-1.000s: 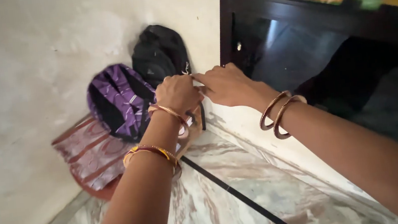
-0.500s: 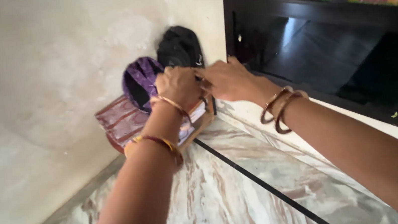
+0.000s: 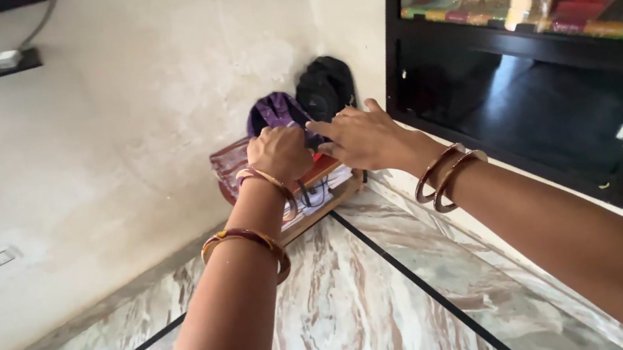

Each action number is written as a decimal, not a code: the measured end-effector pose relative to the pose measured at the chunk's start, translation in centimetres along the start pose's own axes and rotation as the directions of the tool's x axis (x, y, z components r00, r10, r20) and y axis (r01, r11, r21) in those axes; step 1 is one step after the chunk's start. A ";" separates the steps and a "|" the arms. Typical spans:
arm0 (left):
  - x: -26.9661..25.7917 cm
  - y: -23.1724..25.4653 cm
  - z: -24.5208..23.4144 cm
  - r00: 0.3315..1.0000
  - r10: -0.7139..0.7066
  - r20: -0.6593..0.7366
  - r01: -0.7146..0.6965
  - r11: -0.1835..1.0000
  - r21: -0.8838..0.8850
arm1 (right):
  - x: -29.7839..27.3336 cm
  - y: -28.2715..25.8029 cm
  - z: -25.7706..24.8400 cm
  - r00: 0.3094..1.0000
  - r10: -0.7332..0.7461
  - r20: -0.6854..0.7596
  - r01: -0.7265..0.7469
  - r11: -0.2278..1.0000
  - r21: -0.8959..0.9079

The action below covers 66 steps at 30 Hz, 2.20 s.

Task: The person picks up a notebook from a wooden shelf, walks to a window, and wipes the notebook cover with a cloth. They then return to the shelf and place the notebook back among other items.

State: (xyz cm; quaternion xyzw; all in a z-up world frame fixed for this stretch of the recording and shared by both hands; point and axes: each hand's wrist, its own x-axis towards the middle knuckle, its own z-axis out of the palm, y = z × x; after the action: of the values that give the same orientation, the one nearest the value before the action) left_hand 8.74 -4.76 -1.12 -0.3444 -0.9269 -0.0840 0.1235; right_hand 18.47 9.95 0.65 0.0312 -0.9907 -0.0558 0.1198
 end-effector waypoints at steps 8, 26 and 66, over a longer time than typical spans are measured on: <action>-14.3 8.5 -3.1 0.989 -0.078 -0.125 0.080 0.997 0.010 | -12.2 -3.5 -2.8 0.993 -0.121 -0.015 0.121 0.993 0.010; -36.1 14.2 -14.6 0.974 -0.220 -0.060 0.228 0.941 0.251 | -31.4 -16.9 -15.2 0.984 -0.181 0.004 0.180 0.982 0.058; -63.3 38.5 -20.0 0.997 -0.062 0.037 0.050 0.967 0.250 | -68.9 -17.8 -24.8 0.991 -0.131 0.025 0.133 0.989 -0.063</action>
State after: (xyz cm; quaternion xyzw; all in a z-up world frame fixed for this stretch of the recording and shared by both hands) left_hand 83.90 -19.81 2.57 -0.3016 -0.9420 0.0373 0.1425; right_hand 92.07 -5.05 6.36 0.0922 -0.9854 -0.0959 0.1064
